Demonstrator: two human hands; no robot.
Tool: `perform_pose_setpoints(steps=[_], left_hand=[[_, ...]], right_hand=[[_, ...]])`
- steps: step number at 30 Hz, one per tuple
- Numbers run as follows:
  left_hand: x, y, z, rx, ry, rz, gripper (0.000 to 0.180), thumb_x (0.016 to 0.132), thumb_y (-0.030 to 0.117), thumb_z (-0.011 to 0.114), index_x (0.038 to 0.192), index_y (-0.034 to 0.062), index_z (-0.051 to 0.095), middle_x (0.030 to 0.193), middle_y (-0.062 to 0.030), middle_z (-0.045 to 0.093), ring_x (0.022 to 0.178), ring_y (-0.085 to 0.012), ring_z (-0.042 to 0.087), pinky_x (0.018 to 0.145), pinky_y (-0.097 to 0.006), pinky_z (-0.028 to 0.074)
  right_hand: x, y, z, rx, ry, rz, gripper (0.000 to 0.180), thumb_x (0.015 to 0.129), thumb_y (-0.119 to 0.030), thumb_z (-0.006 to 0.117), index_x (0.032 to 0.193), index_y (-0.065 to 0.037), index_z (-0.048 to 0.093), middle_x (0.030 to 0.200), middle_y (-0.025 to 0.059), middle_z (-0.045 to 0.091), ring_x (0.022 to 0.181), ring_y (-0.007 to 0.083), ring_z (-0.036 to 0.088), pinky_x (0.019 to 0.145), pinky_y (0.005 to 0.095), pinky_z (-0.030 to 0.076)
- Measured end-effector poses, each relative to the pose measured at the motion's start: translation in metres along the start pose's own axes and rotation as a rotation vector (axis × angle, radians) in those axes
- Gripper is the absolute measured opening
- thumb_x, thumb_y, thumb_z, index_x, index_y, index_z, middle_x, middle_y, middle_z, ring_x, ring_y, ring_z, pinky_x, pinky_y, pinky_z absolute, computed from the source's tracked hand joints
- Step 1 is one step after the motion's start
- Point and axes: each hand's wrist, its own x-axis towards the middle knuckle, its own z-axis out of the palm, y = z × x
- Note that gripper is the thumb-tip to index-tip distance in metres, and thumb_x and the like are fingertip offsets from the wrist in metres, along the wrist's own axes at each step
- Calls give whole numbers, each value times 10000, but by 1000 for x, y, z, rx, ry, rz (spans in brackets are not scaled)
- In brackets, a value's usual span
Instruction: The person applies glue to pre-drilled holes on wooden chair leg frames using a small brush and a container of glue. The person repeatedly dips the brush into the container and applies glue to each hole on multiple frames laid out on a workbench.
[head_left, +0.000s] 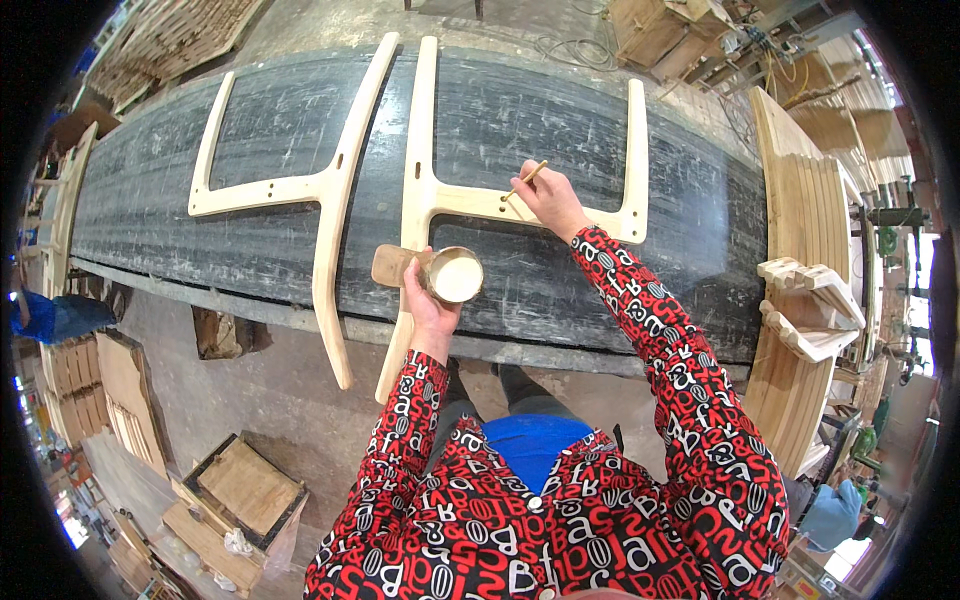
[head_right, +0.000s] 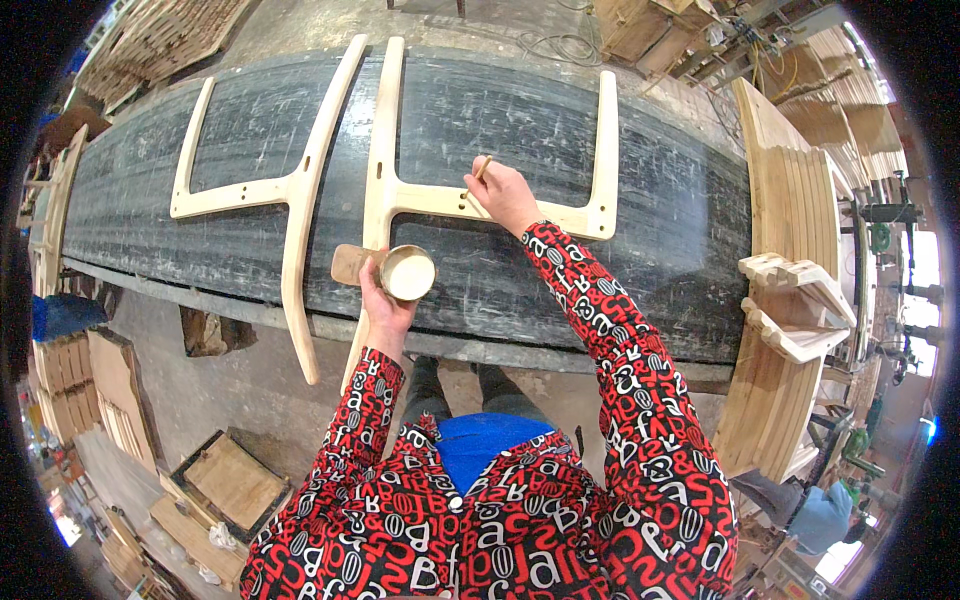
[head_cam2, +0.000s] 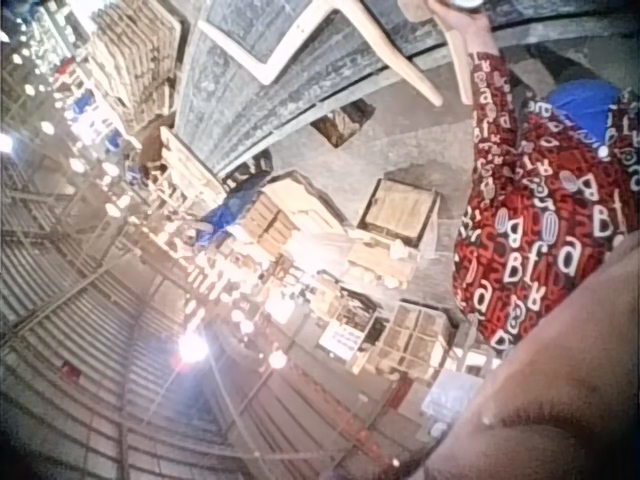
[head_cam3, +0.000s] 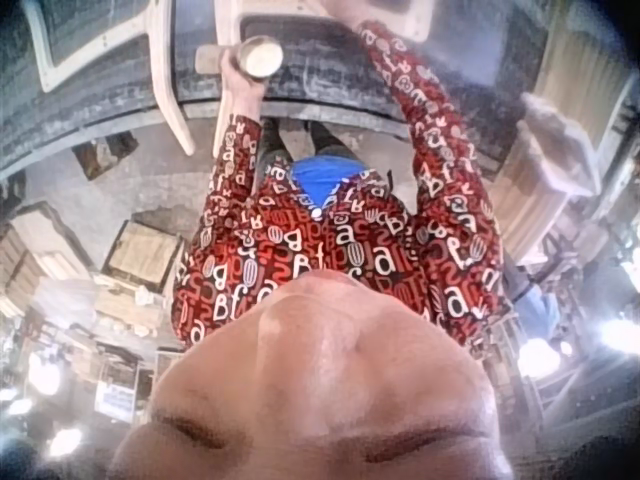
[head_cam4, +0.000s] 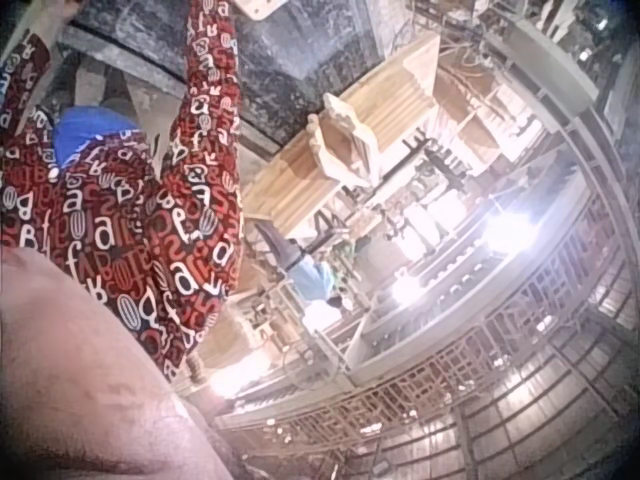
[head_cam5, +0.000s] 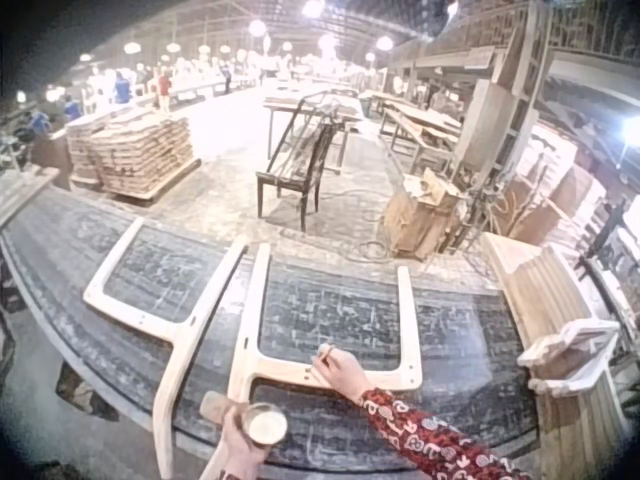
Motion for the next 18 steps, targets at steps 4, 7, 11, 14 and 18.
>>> perform_pose_setpoints(steps=[4, 7, 11, 14, 18], left_hand=[[0, 6, -7, 15, 4, 32, 429, 900, 439, 448, 1195, 135, 518, 1119, -63, 604, 1028, -230, 605, 831, -401, 524], [0, 6, -6, 14, -32, 25, 423, 903, 435, 445, 1192, 136, 520, 1118, -65, 604, 1025, -228, 606, 830, -401, 525], [1, 7, -4, 0, -46, 13, 412, 906, 430, 440, 1189, 142, 523, 1112, -63, 605, 1020, -224, 607, 840, -396, 521], [1, 10, -5, 11, -43, 27, 405, 908, 426, 439, 1190, 147, 523, 1106, -61, 605, 1020, -222, 605, 849, -391, 516], [-1, 0, 6, 41, -1, 9, 399, 909, 422, 442, 1184, 146, 527, 1095, -60, 607, 1017, -220, 605, 849, -388, 515]], right_hand=[[6, -11, 5, 69, -66, 35, 185, 856, -155, 603, 804, -39, 469, 657, 149, 530, 637, 344, 554, 567, 397, 436], [10, -15, 3, 99, -68, 15, 182, 856, -152, 602, 807, -42, 466, 655, 155, 518, 644, 352, 544, 572, 401, 432], [6, -20, -3, 56, -75, 18, 175, 861, -155, 599, 807, -42, 476, 654, 156, 516, 641, 349, 543, 571, 401, 431], [3, -28, -2, 70, -89, 34, 181, 863, -162, 593, 809, -41, 471, 660, 160, 516, 642, 354, 544, 573, 406, 431], [-7, -15, 2, -45, -39, -134, 184, 878, -165, 590, 811, -27, 489, 650, 154, 514, 593, 301, 535, 546, 380, 420]])
